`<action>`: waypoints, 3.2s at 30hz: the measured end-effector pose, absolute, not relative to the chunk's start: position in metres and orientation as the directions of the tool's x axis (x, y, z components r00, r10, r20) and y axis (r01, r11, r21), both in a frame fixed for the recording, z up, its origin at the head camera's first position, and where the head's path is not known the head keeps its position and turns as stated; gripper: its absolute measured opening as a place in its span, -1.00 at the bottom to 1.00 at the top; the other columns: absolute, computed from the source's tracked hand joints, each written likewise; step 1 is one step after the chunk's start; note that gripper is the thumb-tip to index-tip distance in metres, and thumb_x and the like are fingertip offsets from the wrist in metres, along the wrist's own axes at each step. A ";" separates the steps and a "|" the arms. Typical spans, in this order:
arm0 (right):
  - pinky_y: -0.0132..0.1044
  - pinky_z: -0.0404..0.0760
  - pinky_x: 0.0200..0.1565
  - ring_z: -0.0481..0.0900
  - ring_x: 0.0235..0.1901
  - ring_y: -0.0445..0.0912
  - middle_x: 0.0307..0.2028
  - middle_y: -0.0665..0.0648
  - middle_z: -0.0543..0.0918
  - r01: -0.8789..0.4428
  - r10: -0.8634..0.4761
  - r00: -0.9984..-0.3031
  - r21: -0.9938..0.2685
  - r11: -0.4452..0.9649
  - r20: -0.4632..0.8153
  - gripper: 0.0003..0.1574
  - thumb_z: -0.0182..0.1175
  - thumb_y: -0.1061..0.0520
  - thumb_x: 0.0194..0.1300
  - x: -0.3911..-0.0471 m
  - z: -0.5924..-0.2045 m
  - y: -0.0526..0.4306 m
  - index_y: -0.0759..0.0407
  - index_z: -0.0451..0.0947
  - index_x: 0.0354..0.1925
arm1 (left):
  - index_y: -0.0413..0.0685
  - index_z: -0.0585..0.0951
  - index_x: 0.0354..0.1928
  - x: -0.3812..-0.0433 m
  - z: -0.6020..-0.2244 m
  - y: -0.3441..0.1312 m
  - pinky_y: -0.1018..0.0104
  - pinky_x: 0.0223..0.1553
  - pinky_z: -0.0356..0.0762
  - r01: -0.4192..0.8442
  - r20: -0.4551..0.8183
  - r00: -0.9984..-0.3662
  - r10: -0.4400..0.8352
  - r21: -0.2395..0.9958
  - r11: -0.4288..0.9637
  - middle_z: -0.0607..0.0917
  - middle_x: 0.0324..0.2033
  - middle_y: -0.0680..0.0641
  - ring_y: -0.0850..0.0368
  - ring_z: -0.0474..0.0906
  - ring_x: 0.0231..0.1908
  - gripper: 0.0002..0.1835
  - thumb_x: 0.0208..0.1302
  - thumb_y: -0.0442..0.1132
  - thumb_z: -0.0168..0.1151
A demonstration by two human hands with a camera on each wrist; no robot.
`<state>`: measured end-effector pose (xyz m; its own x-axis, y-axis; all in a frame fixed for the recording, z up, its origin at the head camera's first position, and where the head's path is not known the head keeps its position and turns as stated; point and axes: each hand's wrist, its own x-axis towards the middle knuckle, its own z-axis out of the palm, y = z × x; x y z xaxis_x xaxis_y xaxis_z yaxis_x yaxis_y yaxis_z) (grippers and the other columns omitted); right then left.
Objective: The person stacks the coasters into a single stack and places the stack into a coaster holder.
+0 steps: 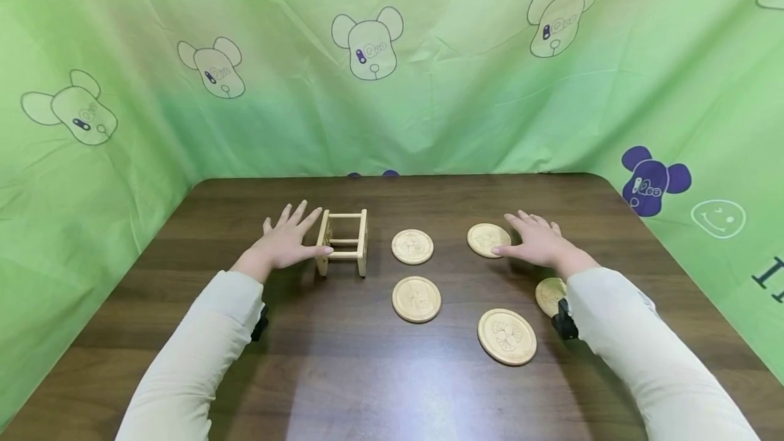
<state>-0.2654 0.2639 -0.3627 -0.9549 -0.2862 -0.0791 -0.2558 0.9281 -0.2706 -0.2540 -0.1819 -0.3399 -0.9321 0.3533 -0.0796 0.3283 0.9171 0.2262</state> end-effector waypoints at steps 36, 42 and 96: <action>0.05 0.20 0.01 0.25 0.03 0.29 0.03 0.49 0.31 -0.402 -0.447 -0.894 -0.374 0.836 -0.038 0.00 0.26 -0.08 -0.08 -0.292 -0.384 0.243 0.54 0.13 0.13 | 0.06 -0.15 0.33 -0.259 -0.356 -0.162 -0.30 0.01 -0.27 0.344 -0.131 -0.913 0.387 0.264 0.901 -0.20 0.31 -0.07 -0.12 -0.29 0.25 -0.04 0.00 0.43 -0.19; 0.05 0.21 0.00 0.26 0.01 0.31 0.00 0.49 0.34 -0.417 -0.460 -0.887 -0.368 0.831 -0.032 -0.09 0.28 0.06 -0.10 -0.293 -0.380 0.239 0.56 0.17 0.09 | 0.06 -0.16 0.33 -0.259 -0.357 -0.163 -0.27 0.03 -0.27 0.329 -0.133 -0.918 0.374 0.273 0.904 -0.21 0.31 -0.02 -0.08 -0.30 0.26 -0.09 0.06 0.36 -0.16; 0.01 0.27 -0.05 0.36 -0.07 0.21 -0.10 0.36 0.47 -0.522 -0.546 -0.837 -0.367 0.770 0.043 -0.21 0.37 0.05 -0.22 -0.248 -0.375 0.233 0.45 0.37 -0.04 | -0.07 -0.16 0.32 -0.260 -0.357 -0.162 -0.21 0.07 -0.26 0.302 -0.152 -0.914 0.375 0.361 0.882 -0.25 0.30 -0.02 0.01 -0.29 0.27 -0.05 0.06 0.31 -0.08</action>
